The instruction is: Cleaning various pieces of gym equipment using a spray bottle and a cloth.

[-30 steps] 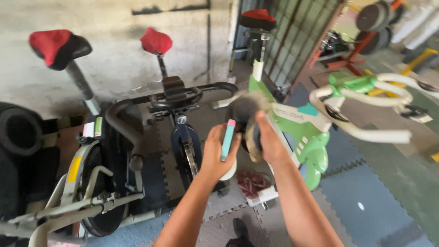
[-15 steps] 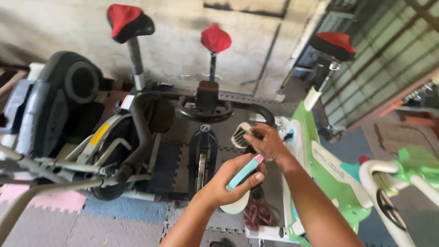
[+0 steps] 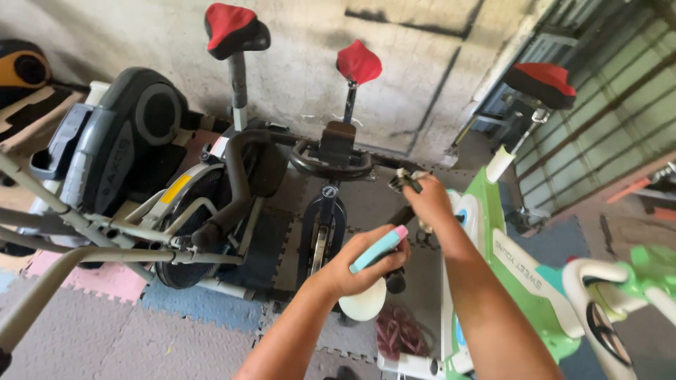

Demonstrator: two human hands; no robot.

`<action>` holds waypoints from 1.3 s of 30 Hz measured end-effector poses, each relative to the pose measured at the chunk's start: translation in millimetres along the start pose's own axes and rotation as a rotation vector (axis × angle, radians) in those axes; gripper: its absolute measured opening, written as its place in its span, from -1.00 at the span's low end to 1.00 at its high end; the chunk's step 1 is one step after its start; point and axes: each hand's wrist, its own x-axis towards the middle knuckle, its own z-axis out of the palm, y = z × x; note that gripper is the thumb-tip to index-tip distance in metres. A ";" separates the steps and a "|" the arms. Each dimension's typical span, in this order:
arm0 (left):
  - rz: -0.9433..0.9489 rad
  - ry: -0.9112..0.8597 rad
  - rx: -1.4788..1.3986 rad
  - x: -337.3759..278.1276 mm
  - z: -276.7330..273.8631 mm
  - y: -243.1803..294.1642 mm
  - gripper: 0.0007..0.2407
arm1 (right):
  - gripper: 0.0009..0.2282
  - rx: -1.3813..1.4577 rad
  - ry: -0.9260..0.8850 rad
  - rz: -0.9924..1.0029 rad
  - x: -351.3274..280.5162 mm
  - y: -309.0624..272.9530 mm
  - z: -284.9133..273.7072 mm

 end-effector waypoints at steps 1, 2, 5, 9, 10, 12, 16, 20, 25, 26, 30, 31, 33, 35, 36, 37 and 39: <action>-0.009 -0.003 0.012 -1.7 1.7 -1.6 -0.89 | -0.58 -0.002 0.076 -0.135 -10.2 5.5 7.3; -0.016 -0.014 0.022 -1.8 1.3 -5.0 -0.88 | -0.59 -0.008 0.157 -0.265 -18.9 12.0 15.1; 0.022 -0.060 0.007 2.6 -4.8 -9.8 -0.88 | -0.64 0.013 0.159 -0.332 -62.4 -17.3 14.4; -0.015 -0.097 -0.081 -0.2 -4.0 -5.4 -0.92 | -0.60 0.281 0.117 -0.278 -112.7 -28.4 17.3; -0.034 -0.094 -0.074 -1.2 -4.0 -4.5 -0.93 | -0.55 0.398 0.098 -0.266 -121.1 -30.9 16.1; -0.046 -0.111 -0.072 0.3 -5.1 -6.5 -0.95 | -0.49 0.510 0.102 -0.249 -125.2 -26.3 19.3; 0.053 -0.090 -0.019 3.2 -11.0 -14.1 -0.96 | -0.52 0.345 0.125 -0.286 -111.5 -37.9 18.2; 0.049 -0.118 -0.059 5.7 -12.4 -15.8 -0.95 | -0.60 0.097 0.126 -0.116 -62.2 -0.8 43.6; 0.053 -0.070 0.018 8.0 -13.8 -10.3 -0.91 | -0.58 -0.157 0.115 -0.067 -6.1 19.1 35.4; 0.057 -0.044 0.082 8.1 -13.1 -10.3 -0.89 | -0.56 -0.202 0.064 -0.012 5.7 22.3 32.7; 0.077 -0.066 0.133 14.9 -18.3 -11.8 -0.87 | -0.50 -0.181 -0.099 0.045 43.7 31.2 18.7; 0.056 -0.098 0.096 16.3 -18.9 -10.9 -0.85 | -0.53 -0.237 -0.165 0.006 54.8 39.2 20.6; 0.031 -0.111 0.069 19.8 -18.4 -7.3 -0.84 | -0.54 -0.290 -0.241 -0.051 69.4 31.6 13.0; -0.062 -0.112 -0.015 19.2 -16.2 -4.4 -0.81 | -0.63 -0.451 -0.367 -0.097 70.5 3.3 -3.2; -0.064 -0.096 -0.009 19.4 -14.7 -4.6 -0.81 | -0.63 -0.451 -0.375 -0.111 71.2 -3.0 -5.3; -0.085 -0.092 -0.016 19.3 -13.4 -4.2 -0.81 | -0.66 -0.488 -0.409 -0.084 71.5 -9.9 -7.5; -0.099 -0.071 -0.013 21.2 -11.1 -3.7 -0.80 | -0.68 -0.531 -0.443 -0.079 79.2 -20.1 -14.1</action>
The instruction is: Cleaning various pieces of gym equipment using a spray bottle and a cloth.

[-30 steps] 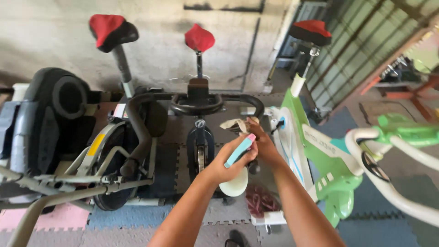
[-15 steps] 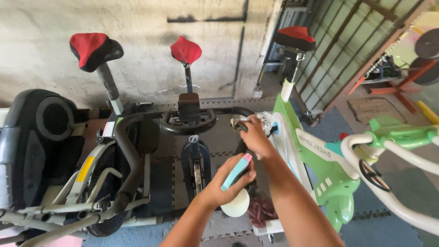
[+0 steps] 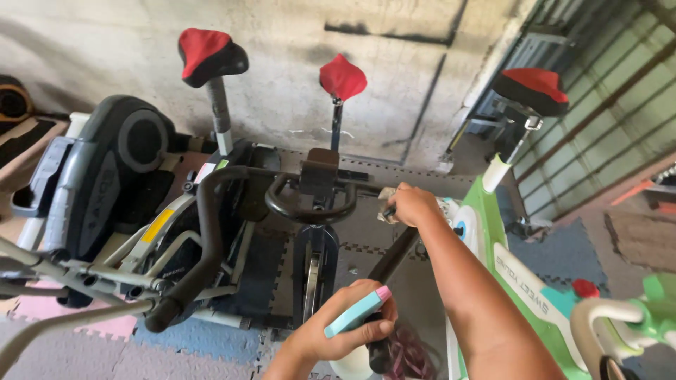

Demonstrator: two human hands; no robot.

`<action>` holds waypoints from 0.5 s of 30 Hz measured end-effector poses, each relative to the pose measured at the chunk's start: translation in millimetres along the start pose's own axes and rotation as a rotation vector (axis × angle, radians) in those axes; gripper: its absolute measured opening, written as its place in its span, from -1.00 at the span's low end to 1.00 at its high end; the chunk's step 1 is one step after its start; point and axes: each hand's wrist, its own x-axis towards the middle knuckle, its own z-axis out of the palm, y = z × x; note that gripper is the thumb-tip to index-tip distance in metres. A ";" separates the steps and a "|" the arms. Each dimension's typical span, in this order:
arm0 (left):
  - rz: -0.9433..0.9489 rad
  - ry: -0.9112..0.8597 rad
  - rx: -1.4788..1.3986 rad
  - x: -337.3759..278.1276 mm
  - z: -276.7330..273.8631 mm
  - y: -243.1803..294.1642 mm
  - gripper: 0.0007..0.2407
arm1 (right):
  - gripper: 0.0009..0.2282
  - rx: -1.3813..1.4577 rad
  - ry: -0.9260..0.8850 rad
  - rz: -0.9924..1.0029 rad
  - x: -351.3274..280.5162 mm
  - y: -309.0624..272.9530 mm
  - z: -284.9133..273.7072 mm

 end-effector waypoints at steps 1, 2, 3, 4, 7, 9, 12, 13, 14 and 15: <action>-0.066 0.044 -0.094 -1.7 2.5 -0.3 -0.79 | -0.69 -0.015 -0.003 -0.021 1.5 -0.5 -2.3; -0.131 0.090 -0.188 -4.5 5.1 -0.8 -0.78 | -0.70 -0.030 -0.005 -0.043 2.4 -1.7 -3.9; -0.132 0.108 -0.190 -4.5 5.8 -2.2 -0.78 | -0.70 -0.037 -0.013 -0.058 5.3 3.1 -2.6; -0.093 0.091 -0.161 -5.5 6.5 -3.3 -0.78 | -0.69 -0.011 0.016 -0.082 7.7 7.2 -1.1; -0.062 0.105 -0.145 -10.2 11.8 -1.4 -0.78 | -0.67 0.051 0.085 -0.085 9.3 15.0 9.0; -0.069 0.125 -0.148 -11.3 12.8 -0.4 -0.78 | -0.66 0.095 0.137 -0.061 7.9 13.7 13.6; -0.089 0.115 -0.187 -15.0 12.4 -6.1 -0.80 | -0.68 0.150 0.223 0.043 1.7 6.6 24.9; -0.102 0.110 -0.188 -16.3 13.3 -7.9 -0.81 | -0.68 0.165 0.267 0.078 -1.8 7.5 30.3; -0.116 0.106 -0.188 -17.5 14.2 -9.7 -0.82 | -0.69 0.178 0.311 0.112 -5.1 8.2 35.5; -0.115 0.081 -0.192 -17.8 12.4 -10.9 -0.82 | -0.69 0.182 0.320 0.135 -9.4 7.9 37.7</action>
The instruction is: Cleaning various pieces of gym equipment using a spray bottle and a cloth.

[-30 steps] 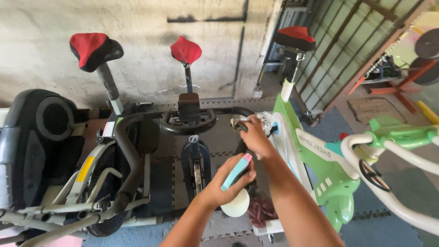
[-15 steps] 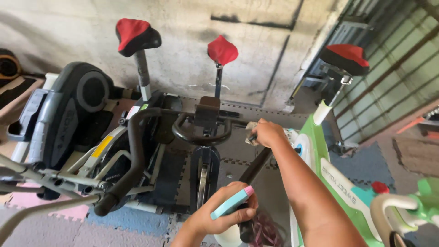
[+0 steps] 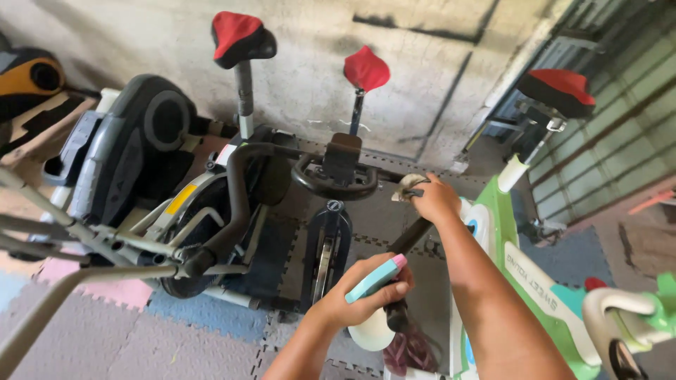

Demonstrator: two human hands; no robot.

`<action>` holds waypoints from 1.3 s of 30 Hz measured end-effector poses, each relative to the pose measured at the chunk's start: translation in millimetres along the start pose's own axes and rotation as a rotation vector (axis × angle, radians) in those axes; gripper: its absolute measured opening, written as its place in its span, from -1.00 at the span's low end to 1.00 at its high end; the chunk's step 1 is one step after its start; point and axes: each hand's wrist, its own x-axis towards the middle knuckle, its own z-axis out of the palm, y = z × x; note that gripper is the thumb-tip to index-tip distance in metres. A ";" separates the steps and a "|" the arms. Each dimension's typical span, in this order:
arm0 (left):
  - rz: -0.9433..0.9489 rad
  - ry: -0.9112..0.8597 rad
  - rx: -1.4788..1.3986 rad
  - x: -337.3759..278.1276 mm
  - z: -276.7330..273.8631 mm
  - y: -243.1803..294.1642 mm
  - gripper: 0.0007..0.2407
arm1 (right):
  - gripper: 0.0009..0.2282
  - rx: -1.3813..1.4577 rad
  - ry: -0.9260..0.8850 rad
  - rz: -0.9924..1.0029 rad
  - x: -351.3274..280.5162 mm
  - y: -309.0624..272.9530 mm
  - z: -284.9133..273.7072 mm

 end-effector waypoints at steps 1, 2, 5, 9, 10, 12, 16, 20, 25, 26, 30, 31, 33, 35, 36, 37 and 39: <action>0.050 0.001 0.021 -0.3 -1.8 -0.9 -0.83 | -0.70 0.029 0.030 0.001 -5.0 0.4 0.8; 0.099 -0.002 0.037 -1.7 -1.3 -2.2 -0.84 | -0.71 0.056 0.060 0.006 -13.8 3.2 1.4; 0.158 -0.029 0.037 -1.4 -4.8 -3.8 -0.85 | -0.73 0.090 0.119 -0.058 -32.5 21.8 30.8; 0.160 -0.051 0.061 -0.3 -7.9 -13.3 -0.86 | -0.71 0.216 0.152 -0.134 -81.9 7.4 28.5; 0.150 -0.045 0.041 -0.3 -8.8 -15.0 -0.86 | -0.69 0.348 0.105 -0.153 -95.1 -1.8 24.2; 0.135 -0.062 0.018 -0.4 -10.6 -18.5 -0.85 | -0.67 0.480 0.073 -0.154 -127.5 -21.0 7.0; 0.208 -0.145 -0.092 -0.5 -12.0 -20.4 -0.94 | -0.61 0.892 -0.014 -0.177 -187.0 -54.1 -28.4; 0.219 -0.107 -0.090 -0.4 -11.9 -20.7 -0.96 | -0.51 1.215 -0.080 0.199 -210.3 -81.9 -53.4; 0.242 -0.081 -0.055 -1.0 -13.1 -28.8 -0.97 | -0.56 0.981 0.061 -0.063 -193.1 -60.4 -13.5; 0.261 -0.067 -0.013 0.5 -12.4 -29.7 -0.96 | -0.59 0.924 0.116 -0.155 -185.7 -53.8 -7.3; 0.221 -0.047 -0.014 -1.7 -12.5 -27.7 -0.94 | -0.60 0.670 0.172 -0.204 -111.9 16.7 50.5; 0.215 -0.058 -0.010 -2.2 -12.0 -24.5 -0.92 | -0.59 0.558 0.188 -0.181 -101.6 20.0 53.0; 0.212 -0.040 0.000 -0.8 -13.9 -20.7 -0.89 | -0.58 0.448 0.189 -0.186 -84.4 14.4 42.4; 0.242 -0.051 0.046 -0.3 -9.4 -17.6 -0.87 | -0.54 0.373 0.130 -0.084 -81.6 2.2 12.4; 0.242 -0.023 0.051 -0.3 -8.9 -15.8 -0.87 | -0.54 0.374 0.112 -0.107 -73.6 4.1 8.8; 0.205 -0.028 0.037 -0.3 -7.9 -14.1 -0.86 | -0.49 0.342 0.075 -0.078 -65.7 6.1 5.3; 0.166 -0.012 0.026 -0.4 -6.5 -9.5 -0.86 | -0.45 0.312 0.024 -0.067 -53.7 7.1 -0.9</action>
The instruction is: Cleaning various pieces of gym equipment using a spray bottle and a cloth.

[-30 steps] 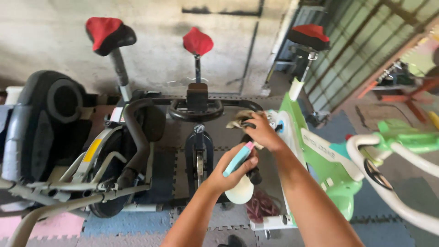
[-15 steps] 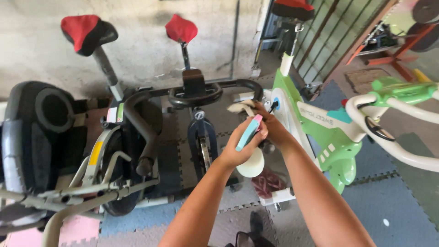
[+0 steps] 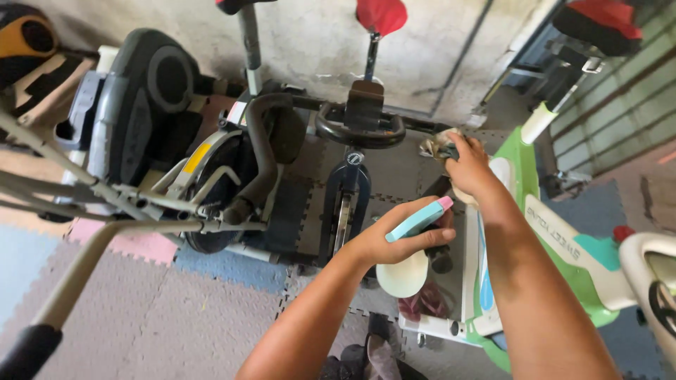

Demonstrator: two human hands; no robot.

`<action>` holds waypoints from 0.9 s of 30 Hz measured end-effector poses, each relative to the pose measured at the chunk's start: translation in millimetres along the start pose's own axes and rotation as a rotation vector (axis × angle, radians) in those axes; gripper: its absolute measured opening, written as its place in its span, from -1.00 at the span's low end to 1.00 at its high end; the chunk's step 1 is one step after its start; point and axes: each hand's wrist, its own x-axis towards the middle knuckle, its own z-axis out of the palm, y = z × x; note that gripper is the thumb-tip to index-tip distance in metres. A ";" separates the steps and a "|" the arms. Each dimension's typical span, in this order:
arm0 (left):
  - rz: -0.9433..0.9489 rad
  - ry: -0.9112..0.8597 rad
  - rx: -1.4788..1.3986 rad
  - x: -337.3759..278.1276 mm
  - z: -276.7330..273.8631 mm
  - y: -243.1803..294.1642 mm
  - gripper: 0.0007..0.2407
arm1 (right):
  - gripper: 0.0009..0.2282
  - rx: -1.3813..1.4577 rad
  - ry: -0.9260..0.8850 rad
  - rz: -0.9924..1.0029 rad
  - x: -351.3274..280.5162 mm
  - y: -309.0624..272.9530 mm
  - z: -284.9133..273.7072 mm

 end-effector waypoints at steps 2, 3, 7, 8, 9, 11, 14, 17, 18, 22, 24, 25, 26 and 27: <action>-0.055 -0.044 -0.016 5.0 -1.8 6.3 -0.86 | -0.40 -0.120 -0.053 0.043 13.9 -4.0 -8.1; -0.056 -0.030 -0.010 6.8 -2.6 7.6 -0.86 | -0.40 -0.117 -0.062 0.031 21.9 -1.7 -9.4; -0.099 -0.063 0.004 8.4 2.1 10.8 -0.87 | -0.40 -0.208 -0.098 -0.102 38.8 12.2 -12.0; -0.125 -0.059 0.009 8.8 2.8 13.5 -0.88 | -0.40 -0.221 -0.099 -0.171 43.4 12.9 -13.2; -0.121 -0.047 0.018 9.3 3.7 13.1 -0.88 | -0.40 -0.218 -0.101 -0.187 49.4 10.1 -15.3; -0.154 -0.029 -0.090 9.4 6.2 11.3 -0.85 | -0.41 -0.248 -0.134 -0.263 58.9 5.6 -20.4; -0.159 0.009 -0.128 11.2 7.5 9.2 -0.85 | -0.44 -0.264 -0.152 -0.370 70.6 2.5 -18.7; -0.203 0.046 -0.075 9.4 11.6 24.2 -0.86 | -0.48 -0.241 -0.117 -0.432 73.1 -10.1 -13.4; -0.201 0.049 -0.074 10.0 11.6 26.4 -0.86 | -0.48 -0.242 -0.118 -0.435 76.1 -8.4 -11.4; -0.095 0.224 0.238 11.6 5.4 29.6 -0.85 | -0.62 0.082 0.192 -0.368 84.0 -0.1 -4.3; -0.061 0.317 0.277 10.9 -2.7 25.3 -0.85 | -0.68 0.208 0.347 -0.324 77.6 -6.4 -7.0; -0.066 0.388 0.397 11.4 -9.4 21.9 -0.85 | -0.71 0.213 0.393 -0.277 70.5 -14.7 -10.7; -0.071 0.459 0.518 12.4 -16.3 18.5 -0.86 | -0.72 0.217 0.439 -0.231 64.0 -23.2 -14.6; -0.066 0.447 0.520 16.7 -26.2 16.0 -0.86 | -0.72 0.218 0.451 -0.226 65.6 -20.4 -9.3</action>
